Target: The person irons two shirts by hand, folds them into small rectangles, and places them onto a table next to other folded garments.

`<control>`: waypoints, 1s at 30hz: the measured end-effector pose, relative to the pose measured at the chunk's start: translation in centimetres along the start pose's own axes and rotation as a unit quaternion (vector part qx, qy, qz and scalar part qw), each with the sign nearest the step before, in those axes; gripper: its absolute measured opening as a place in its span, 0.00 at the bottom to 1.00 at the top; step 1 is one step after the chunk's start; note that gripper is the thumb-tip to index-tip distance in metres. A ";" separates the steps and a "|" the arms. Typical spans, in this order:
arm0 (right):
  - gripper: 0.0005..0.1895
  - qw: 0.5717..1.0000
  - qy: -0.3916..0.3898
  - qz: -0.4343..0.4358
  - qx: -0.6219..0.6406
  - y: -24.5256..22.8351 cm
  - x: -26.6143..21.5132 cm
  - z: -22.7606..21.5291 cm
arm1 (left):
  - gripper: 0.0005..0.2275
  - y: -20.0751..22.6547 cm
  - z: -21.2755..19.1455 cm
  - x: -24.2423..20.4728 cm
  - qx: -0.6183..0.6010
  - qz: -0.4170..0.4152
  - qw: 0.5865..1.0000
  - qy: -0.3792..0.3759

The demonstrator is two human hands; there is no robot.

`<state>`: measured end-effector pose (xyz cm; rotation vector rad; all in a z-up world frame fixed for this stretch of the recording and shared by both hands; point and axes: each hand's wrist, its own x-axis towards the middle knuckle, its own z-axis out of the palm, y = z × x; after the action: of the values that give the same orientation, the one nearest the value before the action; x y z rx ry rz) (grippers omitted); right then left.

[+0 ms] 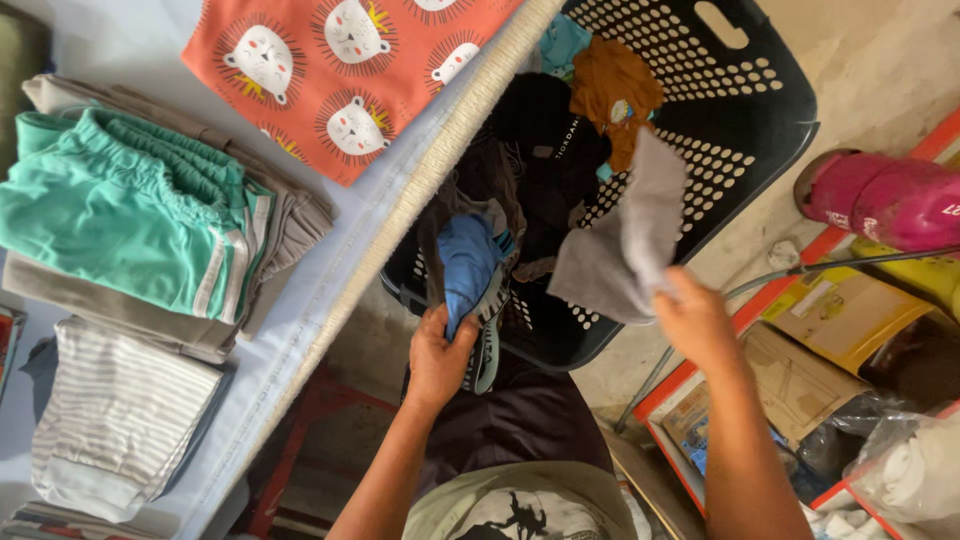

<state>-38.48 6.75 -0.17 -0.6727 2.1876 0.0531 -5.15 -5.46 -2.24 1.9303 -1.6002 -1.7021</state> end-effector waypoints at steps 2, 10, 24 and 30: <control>0.19 0.984 -0.115 -0.058 -0.125 -0.3 2.6 3.6 | 0.09 -0.5 -0.4 -0.1 -0.037 -0.009 0.999 0.000; 0.25 0.958 -0.230 -0.115 -0.126 -3.0 12.0 10.6 | 0.10 -1.4 -0.8 0.4 -0.056 -0.048 0.997 -0.002; 0.15 0.972 0.225 -0.057 0.048 -6.2 35.3 13.1 | 0.10 -3.4 1.4 1.5 -0.063 0.013 0.998 -0.004; 0.11 0.819 0.147 -0.005 0.555 -1.8 23.0 7.7 | 0.09 -1.1 1.4 3.3 -0.054 0.000 0.998 -0.035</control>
<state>-44.00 -3.09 -21.66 0.0059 2.0215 -1.3071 -6.19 -6.67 -5.68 1.8395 -1.4983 -1.8356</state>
